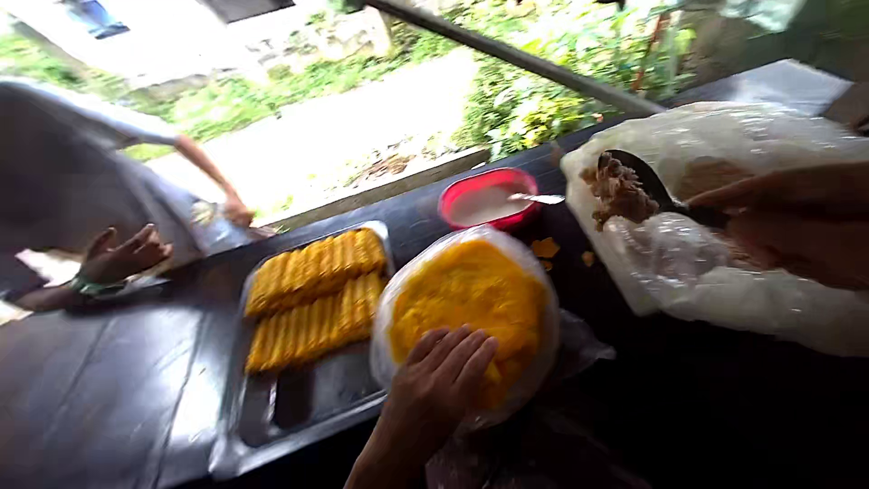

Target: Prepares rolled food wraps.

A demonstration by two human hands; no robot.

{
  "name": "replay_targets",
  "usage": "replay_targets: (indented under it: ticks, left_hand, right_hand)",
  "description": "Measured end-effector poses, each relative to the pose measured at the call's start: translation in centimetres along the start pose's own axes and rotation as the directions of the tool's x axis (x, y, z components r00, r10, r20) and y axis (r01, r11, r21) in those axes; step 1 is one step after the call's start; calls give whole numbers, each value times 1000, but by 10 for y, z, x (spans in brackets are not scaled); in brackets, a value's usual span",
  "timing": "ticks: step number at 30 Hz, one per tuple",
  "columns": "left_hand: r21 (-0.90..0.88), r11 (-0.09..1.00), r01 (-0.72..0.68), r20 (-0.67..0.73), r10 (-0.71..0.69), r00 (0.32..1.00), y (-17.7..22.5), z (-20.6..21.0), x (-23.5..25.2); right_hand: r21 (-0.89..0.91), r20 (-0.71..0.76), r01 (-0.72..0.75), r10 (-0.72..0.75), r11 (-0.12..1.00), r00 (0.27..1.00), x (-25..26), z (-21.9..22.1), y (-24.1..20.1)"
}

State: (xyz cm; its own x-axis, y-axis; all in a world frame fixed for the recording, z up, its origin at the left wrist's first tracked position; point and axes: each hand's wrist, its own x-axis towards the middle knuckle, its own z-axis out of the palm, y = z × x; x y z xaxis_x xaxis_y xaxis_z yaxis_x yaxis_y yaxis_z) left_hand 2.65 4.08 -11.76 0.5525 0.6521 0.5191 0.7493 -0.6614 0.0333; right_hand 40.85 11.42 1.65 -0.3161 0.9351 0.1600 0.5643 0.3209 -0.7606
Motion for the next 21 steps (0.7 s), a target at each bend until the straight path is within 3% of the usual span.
replay_targets:
  ticks: [5,9,12,14,17,21]
  left_hand:
    - [-14,999,-46,-41,45,998,-2,2,-27]
    - [-35,999,26,-149,-31,988,4,15,-43]
    - [-61,997,43,-190,-54,980,6,21,-44]
    - [-69,996,53,-203,-66,977,6,22,-43]
    - [-86,993,77,-211,-93,973,8,25,-42]
    - [-107,988,111,-210,-131,969,12,28,-41]
  right_hand:
    - [145,233,-34,-1,989,973,8,88,-25]
    - [13,309,-49,43,999,950,10,142,-18]
    - [-92,183,18,-1,996,983,2,171,3]
    - [-219,14,156,-157,963,987,-6,190,13]
    - [-425,-165,344,-446,837,880,-13,218,34]
    - [-502,-187,401,-549,766,815,-22,234,54]
